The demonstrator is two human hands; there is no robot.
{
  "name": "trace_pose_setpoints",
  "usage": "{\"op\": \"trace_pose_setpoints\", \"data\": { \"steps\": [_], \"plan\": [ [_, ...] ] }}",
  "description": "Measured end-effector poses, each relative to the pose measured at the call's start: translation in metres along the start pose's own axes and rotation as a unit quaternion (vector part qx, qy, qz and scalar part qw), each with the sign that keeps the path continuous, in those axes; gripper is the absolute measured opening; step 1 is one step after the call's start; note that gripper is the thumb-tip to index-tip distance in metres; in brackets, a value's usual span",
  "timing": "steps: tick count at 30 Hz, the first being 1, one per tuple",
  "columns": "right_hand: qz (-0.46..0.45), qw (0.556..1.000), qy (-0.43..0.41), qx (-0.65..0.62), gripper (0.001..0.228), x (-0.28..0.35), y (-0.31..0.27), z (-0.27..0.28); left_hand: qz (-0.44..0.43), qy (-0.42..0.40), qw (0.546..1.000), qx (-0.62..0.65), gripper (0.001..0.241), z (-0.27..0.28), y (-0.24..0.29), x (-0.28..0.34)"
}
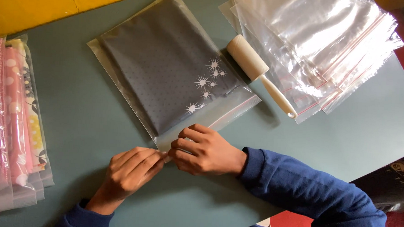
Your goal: The person uses a small wooden rolling pin to smooth a piece of dark grey patterned fabric on a green table. They fold the fabric into a smaller square, smooth it again with the roller, and then place it into a clear plastic zip-lock bag, sealing it shut.
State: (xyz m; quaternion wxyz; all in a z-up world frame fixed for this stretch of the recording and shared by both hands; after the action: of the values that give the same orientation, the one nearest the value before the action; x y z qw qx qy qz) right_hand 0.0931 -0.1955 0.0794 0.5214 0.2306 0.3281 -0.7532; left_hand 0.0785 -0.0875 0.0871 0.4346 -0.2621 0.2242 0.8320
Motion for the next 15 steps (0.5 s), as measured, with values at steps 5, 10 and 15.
{"op": "trace_pose_setpoints", "data": {
  "steps": [5, 10, 15],
  "plan": [
    [-0.006, 1.000, -0.004, 0.008, 0.013, 0.001, 0.003, -0.003, -0.008, -0.016, 1.000, 0.005, 0.007, -0.004, -0.002, 0.006],
    [-0.003, 1.000, -0.019, 0.001, 0.015, 0.001, 0.004, -0.008, -0.013, -0.014, 1.000, 0.002, 0.008, -0.003, 0.002, -0.003],
    [-0.006, 0.999, -0.034, -0.006, 0.011, 0.005, 0.006, -0.016, -0.020, -0.019, 1.000, 0.013, 0.009, -0.007, 0.003, -0.004]
  ]
}}
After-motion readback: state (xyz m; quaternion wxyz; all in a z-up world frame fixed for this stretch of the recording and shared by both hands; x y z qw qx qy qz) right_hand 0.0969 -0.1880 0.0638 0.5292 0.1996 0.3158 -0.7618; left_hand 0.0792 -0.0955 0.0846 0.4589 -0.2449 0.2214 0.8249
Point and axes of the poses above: each hand's wrist, its own x-axis away from the middle knuckle, its own z-axis out of the back of the hand, y = z × x, the point moved 10 cm from there along -x, towards the middle knuckle, and after that the axes turned 1 degree about -x, right-handed, at the moved point
